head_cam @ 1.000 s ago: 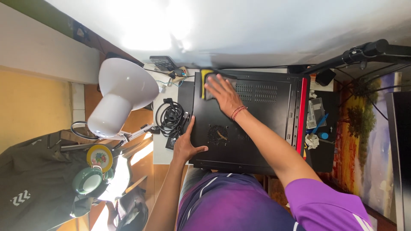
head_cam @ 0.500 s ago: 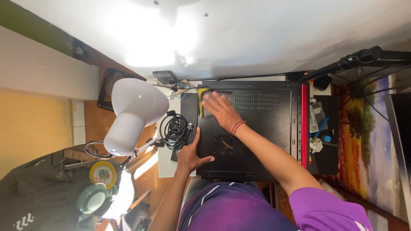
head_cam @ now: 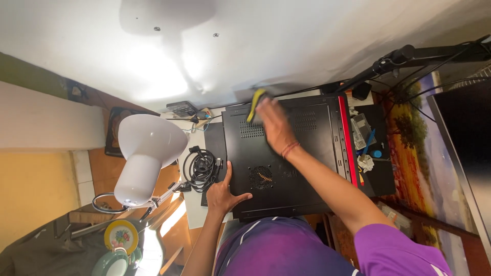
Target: Cleaning and inspecting the internal components of a computer tower.
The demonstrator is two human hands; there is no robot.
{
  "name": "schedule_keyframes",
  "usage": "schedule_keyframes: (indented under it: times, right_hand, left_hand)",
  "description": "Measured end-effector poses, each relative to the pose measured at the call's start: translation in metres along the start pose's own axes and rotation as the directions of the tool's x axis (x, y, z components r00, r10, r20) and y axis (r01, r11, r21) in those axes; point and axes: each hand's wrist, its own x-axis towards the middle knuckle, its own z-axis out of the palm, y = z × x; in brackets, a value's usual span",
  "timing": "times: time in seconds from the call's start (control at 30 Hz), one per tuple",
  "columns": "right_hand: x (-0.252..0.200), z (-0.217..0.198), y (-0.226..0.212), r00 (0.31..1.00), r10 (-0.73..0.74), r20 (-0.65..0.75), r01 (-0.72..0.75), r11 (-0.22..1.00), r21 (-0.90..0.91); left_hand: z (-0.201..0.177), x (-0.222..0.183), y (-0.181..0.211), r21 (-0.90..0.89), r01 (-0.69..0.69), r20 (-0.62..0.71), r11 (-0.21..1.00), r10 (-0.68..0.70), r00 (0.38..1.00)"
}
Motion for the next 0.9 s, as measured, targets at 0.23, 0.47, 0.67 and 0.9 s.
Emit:
schedule_keyframes:
  times: [0.23,0.47,0.67,0.9]
  right_hand:
    - [-0.067,0.006,0.033,0.948,-0.17,0.27,0.189,0.981,-0.043]
    - [-0.053,-0.028,0.098,0.991,0.091,0.098,-0.076,0.986,-0.149]
    - [-0.029,-0.023,0.129,0.936,0.303,-0.179,-0.318,0.946,-0.062]
    - [-0.076,-0.005,0.025,0.976,-0.024,0.216,0.032,0.999,-0.031]
  left_hand:
    - [-0.005,0.0,0.004,0.036,-0.015,-0.006,0.999,0.015,1.0]
    - [-0.002,0.0,0.003,0.039,-0.028,-0.039,0.999,0.029,0.999]
    - [-0.004,-0.003,0.005,0.033,-0.009,-0.035,0.999,0.01,0.999]
    - [-0.005,-0.002,0.006,0.025,0.009,-0.013,1.0,-0.008,1.0]
